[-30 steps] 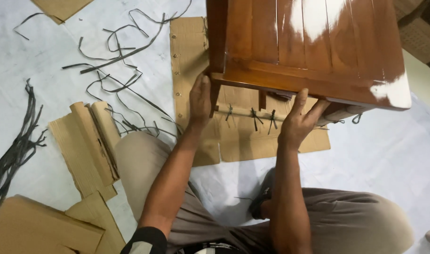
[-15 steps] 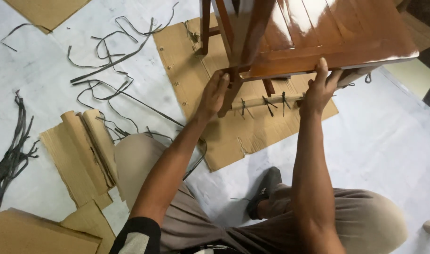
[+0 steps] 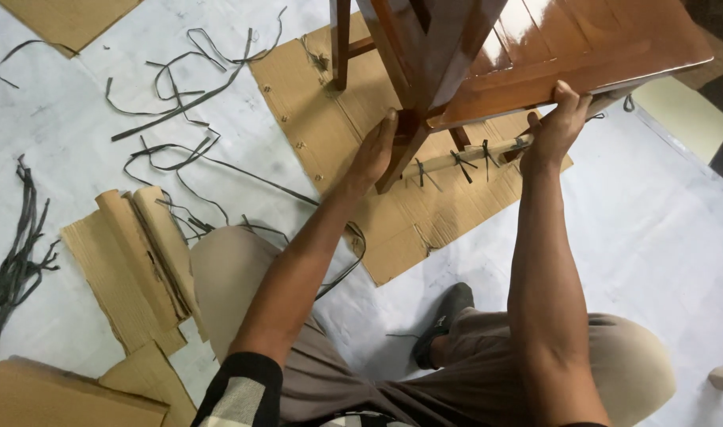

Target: Wrapping the legs of a wooden chair with protective cardboard strips and securing them with ties.

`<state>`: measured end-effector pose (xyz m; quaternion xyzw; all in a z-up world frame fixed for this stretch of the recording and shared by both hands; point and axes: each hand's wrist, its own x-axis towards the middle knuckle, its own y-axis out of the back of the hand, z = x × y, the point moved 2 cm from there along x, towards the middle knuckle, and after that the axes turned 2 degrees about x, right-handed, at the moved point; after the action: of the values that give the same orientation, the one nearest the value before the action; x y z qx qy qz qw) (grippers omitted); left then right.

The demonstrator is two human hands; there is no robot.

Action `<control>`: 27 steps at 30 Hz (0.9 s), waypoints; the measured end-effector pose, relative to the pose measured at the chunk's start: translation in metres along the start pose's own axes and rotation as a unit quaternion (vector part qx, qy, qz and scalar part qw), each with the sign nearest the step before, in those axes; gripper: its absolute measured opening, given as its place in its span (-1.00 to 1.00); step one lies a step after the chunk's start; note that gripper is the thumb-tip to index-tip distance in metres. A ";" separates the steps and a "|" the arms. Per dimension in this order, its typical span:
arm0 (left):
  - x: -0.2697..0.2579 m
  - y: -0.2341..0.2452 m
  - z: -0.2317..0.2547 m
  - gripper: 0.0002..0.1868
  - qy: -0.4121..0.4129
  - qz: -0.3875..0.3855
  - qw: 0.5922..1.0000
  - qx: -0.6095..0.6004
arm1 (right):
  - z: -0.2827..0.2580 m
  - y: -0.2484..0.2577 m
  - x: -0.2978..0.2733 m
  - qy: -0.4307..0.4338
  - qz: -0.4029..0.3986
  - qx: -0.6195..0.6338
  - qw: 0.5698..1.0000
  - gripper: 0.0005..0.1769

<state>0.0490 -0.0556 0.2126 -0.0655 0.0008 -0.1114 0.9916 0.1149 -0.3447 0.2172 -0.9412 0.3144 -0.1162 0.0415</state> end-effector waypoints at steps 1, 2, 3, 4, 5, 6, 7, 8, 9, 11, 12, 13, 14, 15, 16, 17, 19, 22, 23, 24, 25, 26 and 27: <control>-0.001 -0.002 -0.002 -0.15 0.000 0.000 1.000 0.000 | 0.000 0.002 -0.001 0.000 0.000 0.000 1.000 -0.58; 0.001 -0.002 -0.003 -0.13 0.020 0.015 0.999 0.020 | -0.001 0.001 -0.002 0.027 -0.013 -0.001 1.000 -0.60; 0.002 -0.002 -0.004 -0.11 0.040 0.030 0.998 0.040 | -0.002 0.000 -0.002 0.054 -0.026 -0.003 0.998 -0.61; 0.003 -0.002 -0.004 -0.11 0.040 0.030 0.998 0.041 | 0.003 0.002 0.000 0.053 -0.026 -0.002 0.998 -0.61; 0.004 -0.001 -0.005 -0.13 0.046 0.036 0.997 0.048 | 0.007 0.003 0.002 0.113 -0.070 -0.061 0.989 -0.58; 0.004 -0.002 -0.007 -0.15 0.053 0.039 0.996 0.054 | 0.012 0.005 0.003 0.171 -0.112 -0.120 0.972 -0.48; 0.005 -0.001 -0.011 -0.15 0.054 0.038 0.996 0.055 | 0.000 0.004 0.001 0.170 -0.110 -0.120 0.972 -0.48; 0.006 -0.001 -0.014 -0.15 0.060 0.041 0.996 0.055 | -0.010 0.005 0.001 0.074 -0.106 -0.039 0.991 -0.65; 0.007 -0.001 -0.018 -0.15 0.067 0.044 0.995 0.055 | -0.020 0.004 0.000 -0.024 -0.101 0.042 0.994 -0.69; 0.002 -0.009 -0.004 -0.13 0.077 0.042 0.994 0.067 | -0.023 0.007 0.001 -0.043 -0.081 0.051 0.995 -0.75; 0.001 -0.012 0.002 -0.12 0.084 0.042 0.992 0.078 | -0.024 0.007 0.003 -0.060 -0.064 0.059 0.994 -0.80; 0.000 -0.014 -0.001 -0.12 0.084 0.042 0.993 0.078 | -0.004 0.015 0.014 -0.059 -0.064 0.059 0.994 -0.80; -0.002 -0.016 -0.005 -0.13 0.093 0.049 0.992 0.075 | 0.016 0.026 0.024 -0.053 -0.043 0.061 0.996 -0.73; -0.004 -0.018 -0.009 -0.14 0.103 0.056 0.990 0.072 | 0.036 0.037 0.034 -0.048 -0.022 0.063 0.997 -0.65; -0.011 -0.023 0.001 -0.14 0.104 0.057 0.990 0.071 | 0.037 0.040 0.038 -0.048 -0.023 0.062 0.997 -0.65; -0.017 -0.028 0.012 -0.14 0.103 0.054 0.991 0.067 | 0.038 0.043 0.042 -0.054 -0.027 0.074 0.995 -0.68; -0.025 -0.034 0.012 -0.14 0.102 0.051 0.991 0.063 | 0.038 0.047 0.039 -0.060 -0.029 0.086 0.994 -0.70; -0.033 -0.040 0.000 -0.24 0.098 0.050 0.993 0.046 | 0.014 0.039 0.020 0.118 -0.066 -0.086 0.987 -0.49; -0.040 -0.044 0.008 -0.25 0.094 0.051 0.994 0.036 | 0.004 0.036 0.014 0.071 -0.047 -0.002 0.996 -0.61; -0.045 -0.048 0.015 -0.25 0.091 0.051 0.994 0.026 | -0.005 0.033 0.009 0.023 -0.028 0.082 0.996 -0.68; -0.048 -0.050 0.019 -0.25 0.090 0.052 0.994 0.026 | -0.007 0.034 0.011 0.024 -0.028 0.083 0.996 -0.68; -0.051 -0.052 0.022 -0.29 0.088 0.045 0.995 0.034 | -0.007 0.035 0.013 -0.005 -0.038 0.085 0.996 -0.67; -0.055 -0.053 0.025 -0.33 0.086 0.039 0.995 0.043 | -0.007 0.036 0.015 -0.034 -0.047 0.087 0.995 -0.64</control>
<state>-0.0158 -0.0920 0.2435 -0.0133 0.0843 -0.0780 0.9933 0.1037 -0.3821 0.2216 -0.9511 0.2571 -0.1131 0.1283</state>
